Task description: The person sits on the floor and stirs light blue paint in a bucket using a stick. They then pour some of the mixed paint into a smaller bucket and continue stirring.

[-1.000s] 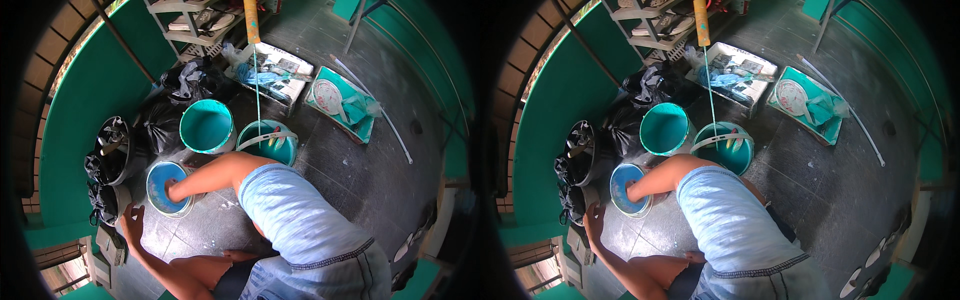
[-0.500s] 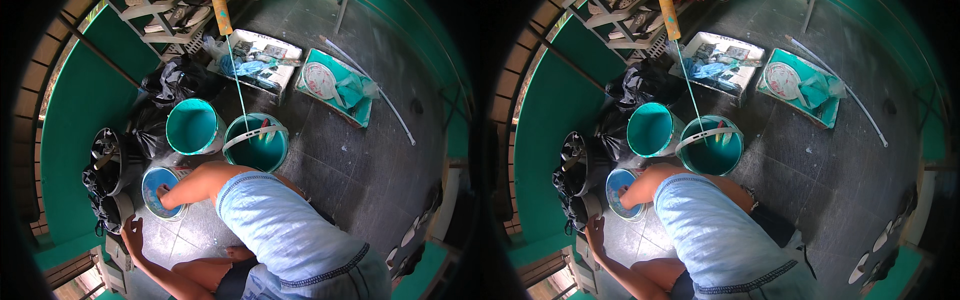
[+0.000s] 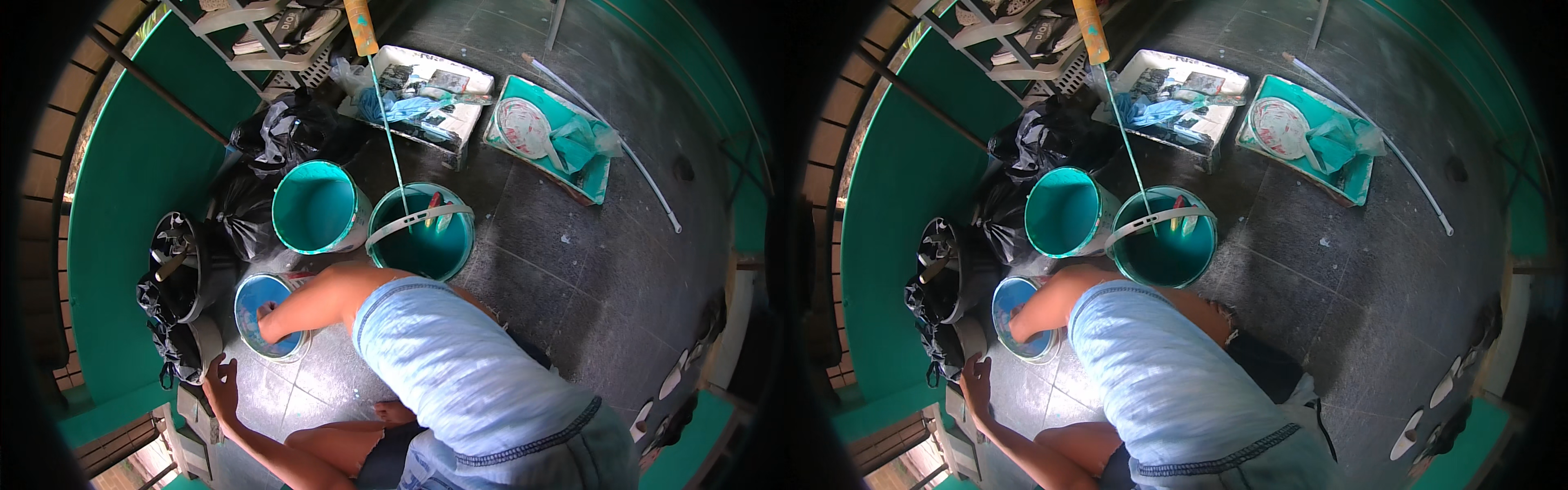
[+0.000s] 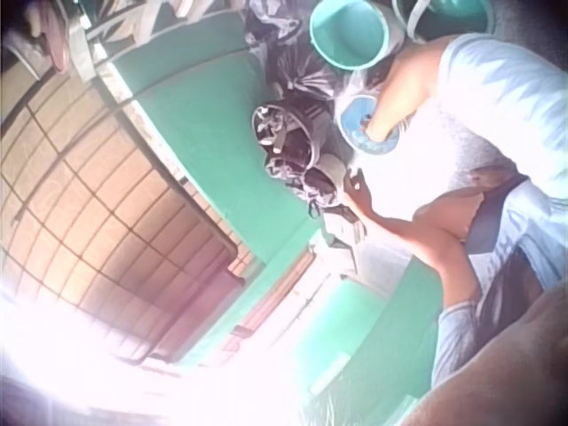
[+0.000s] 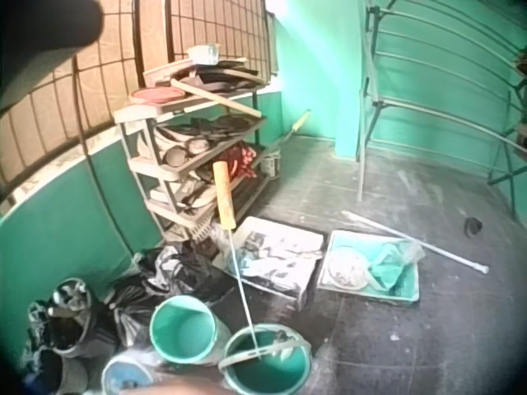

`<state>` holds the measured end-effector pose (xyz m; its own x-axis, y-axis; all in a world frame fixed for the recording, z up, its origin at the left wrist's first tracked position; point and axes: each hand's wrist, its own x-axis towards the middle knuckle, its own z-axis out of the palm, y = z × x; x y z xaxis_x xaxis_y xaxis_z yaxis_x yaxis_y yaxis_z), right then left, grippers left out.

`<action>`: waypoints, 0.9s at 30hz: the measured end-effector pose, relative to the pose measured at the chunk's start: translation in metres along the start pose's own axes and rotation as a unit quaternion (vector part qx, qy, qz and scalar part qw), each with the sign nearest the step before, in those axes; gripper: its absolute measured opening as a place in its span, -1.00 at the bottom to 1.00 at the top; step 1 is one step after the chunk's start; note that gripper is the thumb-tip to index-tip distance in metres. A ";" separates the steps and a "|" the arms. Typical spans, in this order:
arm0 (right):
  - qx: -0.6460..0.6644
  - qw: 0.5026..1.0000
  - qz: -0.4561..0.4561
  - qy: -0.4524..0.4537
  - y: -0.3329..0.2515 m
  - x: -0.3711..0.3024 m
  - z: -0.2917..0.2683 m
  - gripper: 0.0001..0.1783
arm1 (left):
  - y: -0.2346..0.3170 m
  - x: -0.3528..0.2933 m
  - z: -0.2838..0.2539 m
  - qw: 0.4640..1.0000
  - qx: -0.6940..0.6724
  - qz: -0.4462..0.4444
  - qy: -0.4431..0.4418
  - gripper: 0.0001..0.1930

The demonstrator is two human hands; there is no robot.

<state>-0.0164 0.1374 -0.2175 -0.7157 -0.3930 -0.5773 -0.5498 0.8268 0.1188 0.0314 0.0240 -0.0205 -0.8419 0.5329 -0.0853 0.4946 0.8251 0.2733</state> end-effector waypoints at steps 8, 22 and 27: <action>-0.035 0.893 0.075 0.443 0.020 0.017 0.033 -0.87 | 0.004 0.000 0.000 1.000 0.006 -0.001 -0.001 -0.68; 0.209 0.817 -0.050 0.535 0.003 0.014 0.022 -0.93 | -0.014 -0.015 -0.004 1.000 0.005 -0.004 0.014 -0.68; 0.024 0.988 0.062 0.139 0.014 -0.035 0.012 -0.72 | -0.008 -0.019 -0.003 0.998 -0.028 -0.039 0.030 -0.65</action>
<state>0.0059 0.1677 -0.2053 -0.8701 -0.3779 -0.3164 -0.4350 0.8906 0.1326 0.0432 0.0063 -0.0180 -0.8892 0.4546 -0.0507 0.4165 0.8505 0.3213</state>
